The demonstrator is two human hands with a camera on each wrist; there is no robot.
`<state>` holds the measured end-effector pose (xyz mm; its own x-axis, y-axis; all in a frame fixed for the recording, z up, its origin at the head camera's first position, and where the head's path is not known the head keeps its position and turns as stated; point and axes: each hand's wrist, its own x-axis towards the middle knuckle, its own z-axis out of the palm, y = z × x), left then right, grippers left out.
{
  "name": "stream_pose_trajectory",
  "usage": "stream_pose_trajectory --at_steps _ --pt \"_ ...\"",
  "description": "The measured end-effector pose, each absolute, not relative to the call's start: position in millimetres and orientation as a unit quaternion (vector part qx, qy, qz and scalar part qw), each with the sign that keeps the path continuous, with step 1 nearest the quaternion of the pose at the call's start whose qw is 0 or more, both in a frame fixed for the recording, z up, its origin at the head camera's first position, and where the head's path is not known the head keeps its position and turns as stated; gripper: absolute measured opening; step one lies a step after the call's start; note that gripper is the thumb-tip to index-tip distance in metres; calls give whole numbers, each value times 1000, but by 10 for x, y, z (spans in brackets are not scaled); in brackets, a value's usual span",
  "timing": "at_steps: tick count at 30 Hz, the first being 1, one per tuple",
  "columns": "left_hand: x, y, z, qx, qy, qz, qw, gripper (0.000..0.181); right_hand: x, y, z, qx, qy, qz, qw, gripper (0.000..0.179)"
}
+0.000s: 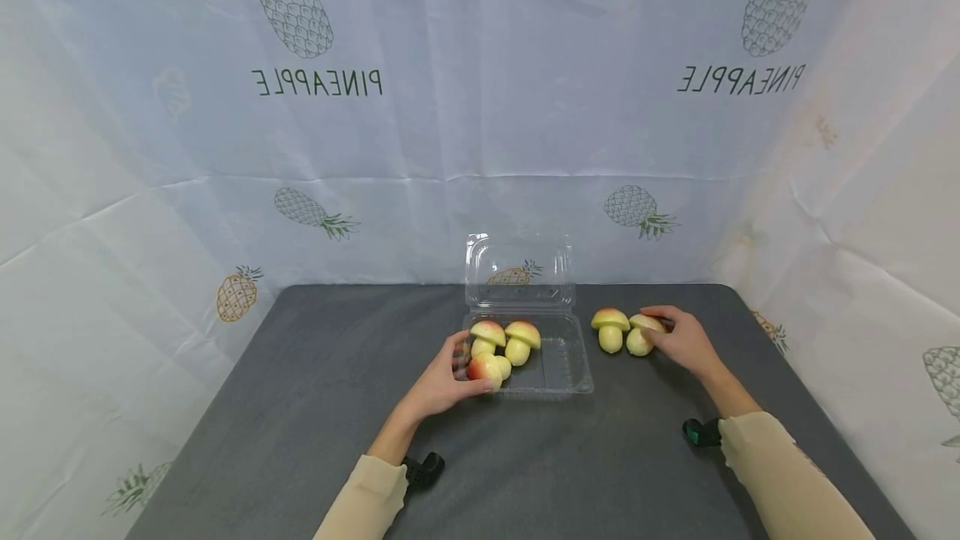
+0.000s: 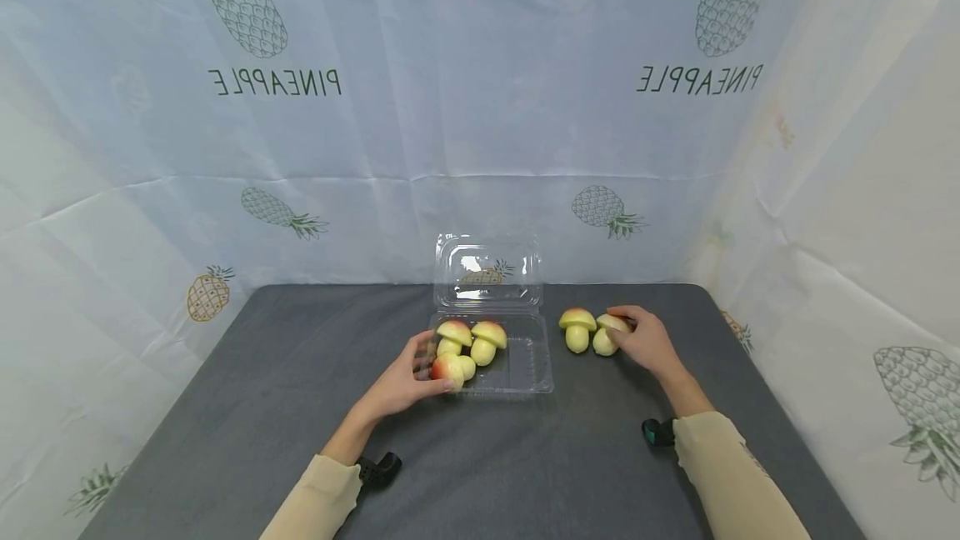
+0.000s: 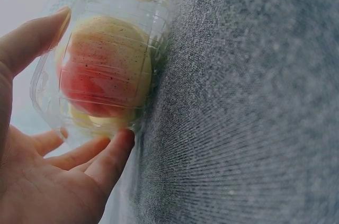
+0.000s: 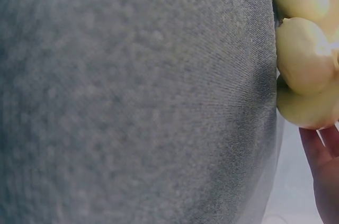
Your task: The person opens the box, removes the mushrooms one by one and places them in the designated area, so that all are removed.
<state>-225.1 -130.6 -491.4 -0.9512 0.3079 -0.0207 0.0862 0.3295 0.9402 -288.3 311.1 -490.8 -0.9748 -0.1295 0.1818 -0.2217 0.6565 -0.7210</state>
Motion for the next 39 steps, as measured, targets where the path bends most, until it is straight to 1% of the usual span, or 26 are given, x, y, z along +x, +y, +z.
stream_pose_trajectory --at_steps 3,11,19,23,31,36,39 --pt "-2317 -1323 -5038 121 809 566 97 94 -2873 3109 -4902 99 -909 401 56 46" --pt "-2311 -1314 -5029 119 814 560 95 94 -2837 3108 -4840 104 -912 393 58 44" --pt "-2124 -1284 -4692 126 805 571 97 92 -2774 3090 -4698 121 -914 381 74 44" --pt "-2088 -1282 -4635 130 806 569 95 92 -2746 3048 -4636 127 -914 375 88 41" --pt "-2112 -1283 -4680 122 803 575 99 93 -2648 2928 -4509 154 -905 377 122 38" --pt "-2125 -1292 -4691 126 804 572 100 93 -2602 2841 -4454 158 -901 383 131 37" --pt "-2175 -1300 -4759 122 803 574 104 93 -2580 2785 -4427 156 -901 382 134 36"
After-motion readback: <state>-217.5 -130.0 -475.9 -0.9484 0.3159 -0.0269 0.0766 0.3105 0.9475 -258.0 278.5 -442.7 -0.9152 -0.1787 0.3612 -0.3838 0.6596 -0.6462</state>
